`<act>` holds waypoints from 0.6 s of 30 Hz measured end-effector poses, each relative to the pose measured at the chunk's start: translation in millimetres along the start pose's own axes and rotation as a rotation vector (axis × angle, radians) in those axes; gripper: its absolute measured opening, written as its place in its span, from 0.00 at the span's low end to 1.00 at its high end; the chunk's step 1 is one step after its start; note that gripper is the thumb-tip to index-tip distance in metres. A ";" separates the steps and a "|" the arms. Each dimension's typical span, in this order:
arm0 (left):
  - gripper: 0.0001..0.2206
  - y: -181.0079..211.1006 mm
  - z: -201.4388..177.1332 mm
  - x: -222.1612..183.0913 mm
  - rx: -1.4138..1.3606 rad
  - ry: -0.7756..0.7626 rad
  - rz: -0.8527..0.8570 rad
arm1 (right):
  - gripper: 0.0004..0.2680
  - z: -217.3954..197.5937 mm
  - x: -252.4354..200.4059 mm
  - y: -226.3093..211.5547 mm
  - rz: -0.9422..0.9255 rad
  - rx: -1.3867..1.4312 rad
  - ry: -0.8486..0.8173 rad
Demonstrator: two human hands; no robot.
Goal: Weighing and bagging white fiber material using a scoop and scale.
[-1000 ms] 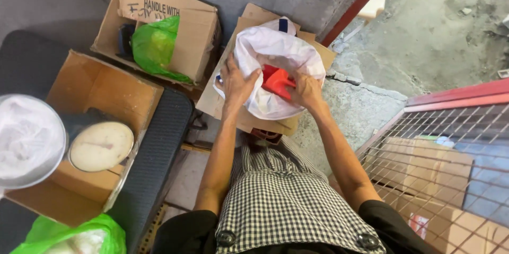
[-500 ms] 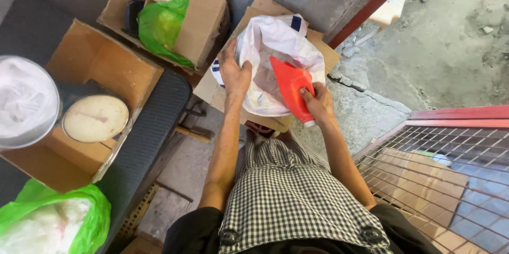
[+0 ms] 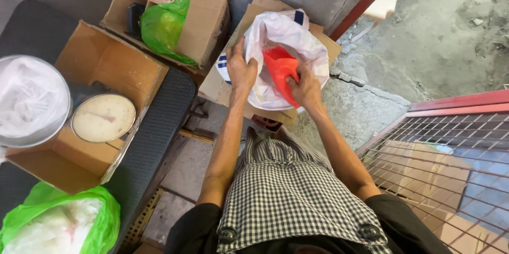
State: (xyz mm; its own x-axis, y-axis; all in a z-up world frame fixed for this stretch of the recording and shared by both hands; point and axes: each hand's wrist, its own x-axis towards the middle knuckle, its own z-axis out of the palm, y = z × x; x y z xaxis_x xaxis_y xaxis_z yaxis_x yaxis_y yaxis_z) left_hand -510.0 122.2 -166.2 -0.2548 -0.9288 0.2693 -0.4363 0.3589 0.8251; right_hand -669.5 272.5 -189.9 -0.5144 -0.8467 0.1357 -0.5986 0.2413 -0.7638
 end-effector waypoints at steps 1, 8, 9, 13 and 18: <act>0.30 -3.0 -1.8 0.9 -0.017 0.000 -0.003 | 0.10 -1.5 5.5 -2.6 0.085 -0.030 -0.040; 0.31 -17.8 4.1 -1.9 -0.090 0.004 -0.031 | 0.16 61.8 20.7 97.1 0.972 1.581 -0.183; 0.31 -15.6 1.4 -5.4 -0.091 0.004 -0.030 | 0.16 60.4 21.9 79.0 0.971 1.580 -0.181; 0.30 -1.1 -16.5 -18.6 -0.249 0.031 -0.026 | 0.19 71.9 39.8 52.6 1.161 1.759 -0.055; 0.30 -6.4 -42.9 -44.5 -0.500 0.108 -0.031 | 0.17 77.4 45.4 37.9 0.845 1.768 0.087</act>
State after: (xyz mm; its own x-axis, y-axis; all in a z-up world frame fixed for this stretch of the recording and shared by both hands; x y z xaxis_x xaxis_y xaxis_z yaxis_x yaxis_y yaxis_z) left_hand -458.9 157.2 -162.2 -0.1455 -0.9522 0.2687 0.0303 0.2672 0.9632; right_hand -668.0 206.4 -261.6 -0.3486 -0.7529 -0.5582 0.9308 -0.2081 -0.3006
